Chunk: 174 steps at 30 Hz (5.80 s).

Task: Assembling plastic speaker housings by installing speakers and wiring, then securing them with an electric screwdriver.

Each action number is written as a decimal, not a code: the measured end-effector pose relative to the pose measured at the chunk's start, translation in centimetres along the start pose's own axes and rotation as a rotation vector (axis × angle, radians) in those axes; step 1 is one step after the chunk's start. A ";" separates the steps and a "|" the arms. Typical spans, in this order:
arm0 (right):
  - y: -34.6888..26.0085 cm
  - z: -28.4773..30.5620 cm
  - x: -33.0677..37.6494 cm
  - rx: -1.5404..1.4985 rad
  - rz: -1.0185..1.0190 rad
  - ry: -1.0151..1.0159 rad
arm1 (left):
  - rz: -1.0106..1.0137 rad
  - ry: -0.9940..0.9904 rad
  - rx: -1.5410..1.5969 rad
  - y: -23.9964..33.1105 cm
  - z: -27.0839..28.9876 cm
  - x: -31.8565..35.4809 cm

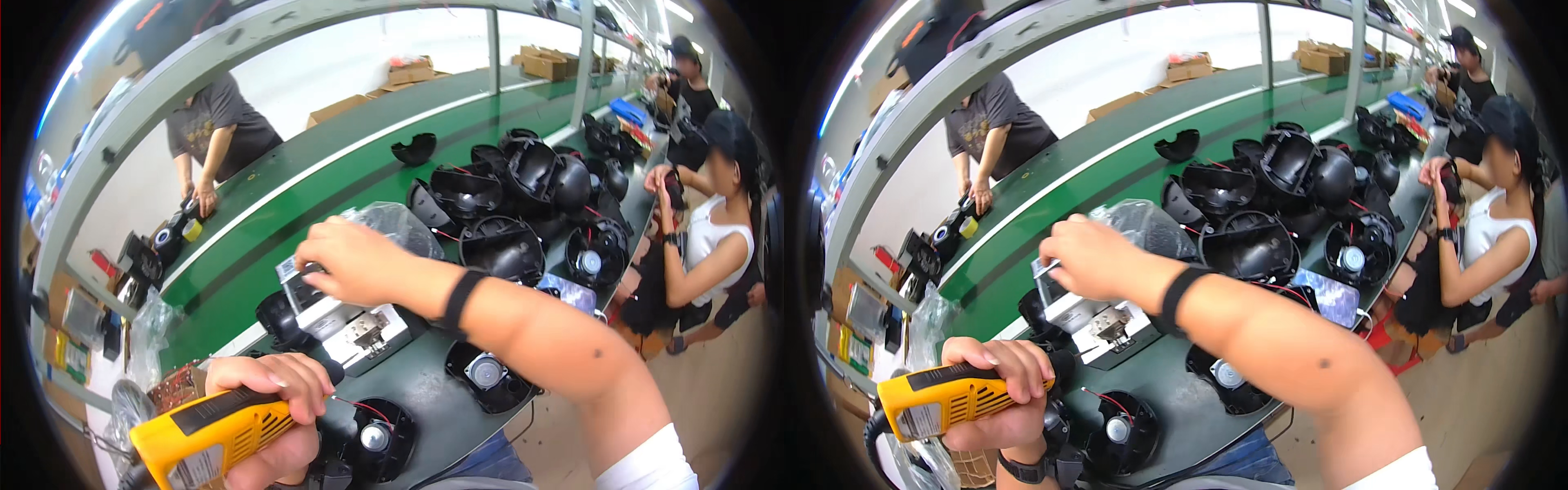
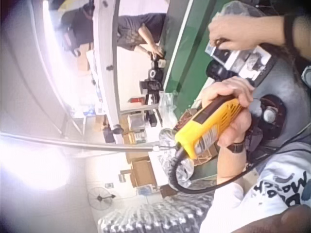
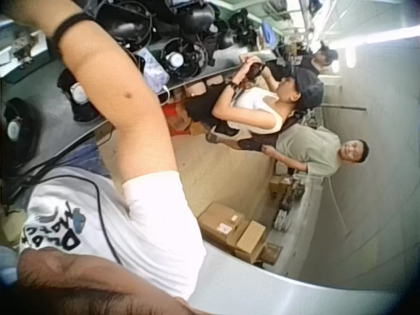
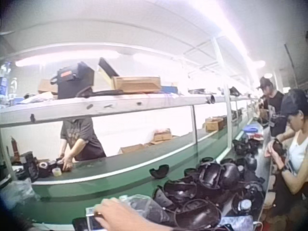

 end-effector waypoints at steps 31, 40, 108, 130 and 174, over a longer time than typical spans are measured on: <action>2.0 -2.3 0.7 -0.001 -0.101 0.219 | 0.137 -0.187 -0.127 -5.9 -3.7 -2.1; 2.7 -2.0 1.5 -0.029 -0.117 0.301 | 0.392 0.214 -0.078 -10.2 0.5 -4.7; 2.3 -2.5 0.5 -0.114 -0.147 0.154 | -0.039 -0.020 -0.092 -2.5 0.1 0.2; 3.4 -2.8 0.9 -0.043 -0.203 0.202 | -0.166 -0.181 -0.203 -1.6 -2.2 4.5; 3.1 -3.5 -2.5 0.308 0.022 -0.014 | 0.431 -0.114 0.403 -6.8 1.2 -2.2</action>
Point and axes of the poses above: each hand's wrist, its own x-axis away from the middle knuckle, its own z-axis out of the back of the hand, y = z × x, the point moved 10 cm from there along -x, towards the middle knuckle, and after that the axes turned 4 degrees about x, right-handed, at the moved point
